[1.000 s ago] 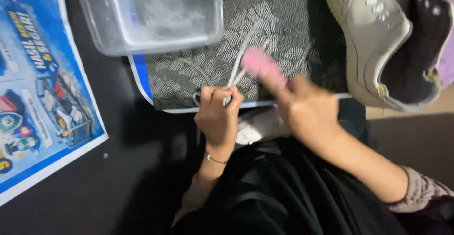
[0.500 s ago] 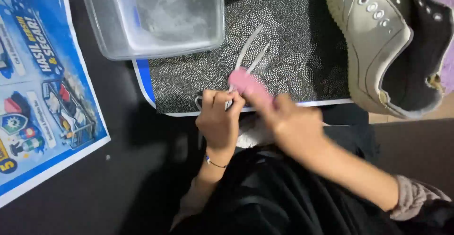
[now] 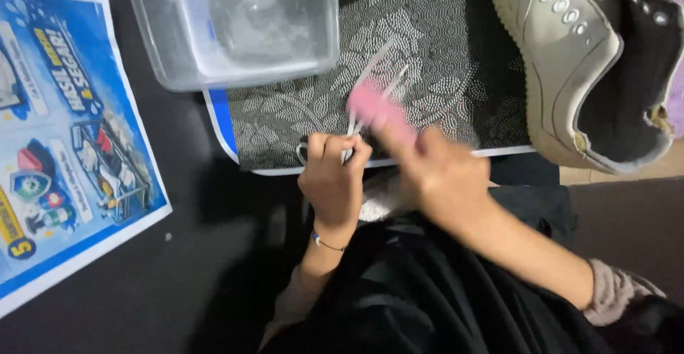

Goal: The person cleans white shoelaces using a pink brush and a liquid solution from a container. They repeatedly dip the brush into the solution and scrub the laces, which are held in the left hand, while a white sneaker sits nearby on a patterned mat.

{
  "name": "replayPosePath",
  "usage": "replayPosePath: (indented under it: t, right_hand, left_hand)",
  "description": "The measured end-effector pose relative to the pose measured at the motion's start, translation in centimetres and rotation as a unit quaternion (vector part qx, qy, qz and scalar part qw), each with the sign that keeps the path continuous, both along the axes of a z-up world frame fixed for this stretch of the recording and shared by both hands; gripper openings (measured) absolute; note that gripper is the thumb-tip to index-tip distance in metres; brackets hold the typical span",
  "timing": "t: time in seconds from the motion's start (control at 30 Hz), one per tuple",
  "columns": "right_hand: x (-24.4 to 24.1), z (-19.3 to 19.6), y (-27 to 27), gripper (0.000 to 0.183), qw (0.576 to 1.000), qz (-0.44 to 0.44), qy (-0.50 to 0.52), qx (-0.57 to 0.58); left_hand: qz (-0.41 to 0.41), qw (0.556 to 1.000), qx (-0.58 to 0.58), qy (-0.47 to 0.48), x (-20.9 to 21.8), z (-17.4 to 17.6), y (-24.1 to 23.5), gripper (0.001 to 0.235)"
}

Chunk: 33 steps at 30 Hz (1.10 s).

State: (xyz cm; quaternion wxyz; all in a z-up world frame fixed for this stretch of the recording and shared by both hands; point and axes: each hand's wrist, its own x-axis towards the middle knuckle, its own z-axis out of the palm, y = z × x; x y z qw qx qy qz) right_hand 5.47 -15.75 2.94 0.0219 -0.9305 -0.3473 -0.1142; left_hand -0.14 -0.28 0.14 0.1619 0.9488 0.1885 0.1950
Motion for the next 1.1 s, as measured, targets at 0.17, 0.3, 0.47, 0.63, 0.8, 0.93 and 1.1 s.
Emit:
replayPosePath:
  t: [0.17, 0.3, 0.47, 0.63, 0.8, 0.93, 1.1]
  right_hand:
    - [1.4, -1.5, -1.4, 0.063, 1.0, -0.022, -0.017, -0.008]
    - [-0.4, 1.1, -0.5, 0.08, 1.0, -0.017, 0.01, -0.015]
    - [1.6, -0.8, -2.1, 0.064, 1.0, -0.019, 0.02, -0.003]
    - [-0.4, 0.4, -1.2, 0.067, 0.996, 0.055, 0.059, -0.028]
    - [2.7, 0.5, -1.8, 0.07, 0.995, -0.069, -0.017, -0.073]
    - [0.4, -0.4, -1.4, 0.086, 0.996, 0.023, 0.071, -0.052]
    - [2.2, 1.1, -0.2, 0.077, 0.996, -0.059, 0.003, -0.062]
  left_hand:
    - [-0.022, 0.998, 0.04, -0.032, 0.0, -0.1, 0.1, 0.024]
    - [0.0, 0.999, 0.039, -0.016, 0.0, -0.5, 0.1, 0.026]
    - [-0.05, 0.996, 0.069, -0.033, 0.2, 0.0, 0.1, 0.029]
    - [-0.04, 0.999, -0.014, -0.027, 0.1, -0.1, 0.3, 0.025]
    - [-0.085, 0.991, 0.092, -0.034, 0.4, 0.6, 0.3, 0.026]
    - [-0.022, 0.999, 0.014, -0.019, 0.1, 0.7, -0.2, 0.022]
    - [0.0, 1.0, 0.006, -0.004, 0.3, 0.3, -0.2, 0.023]
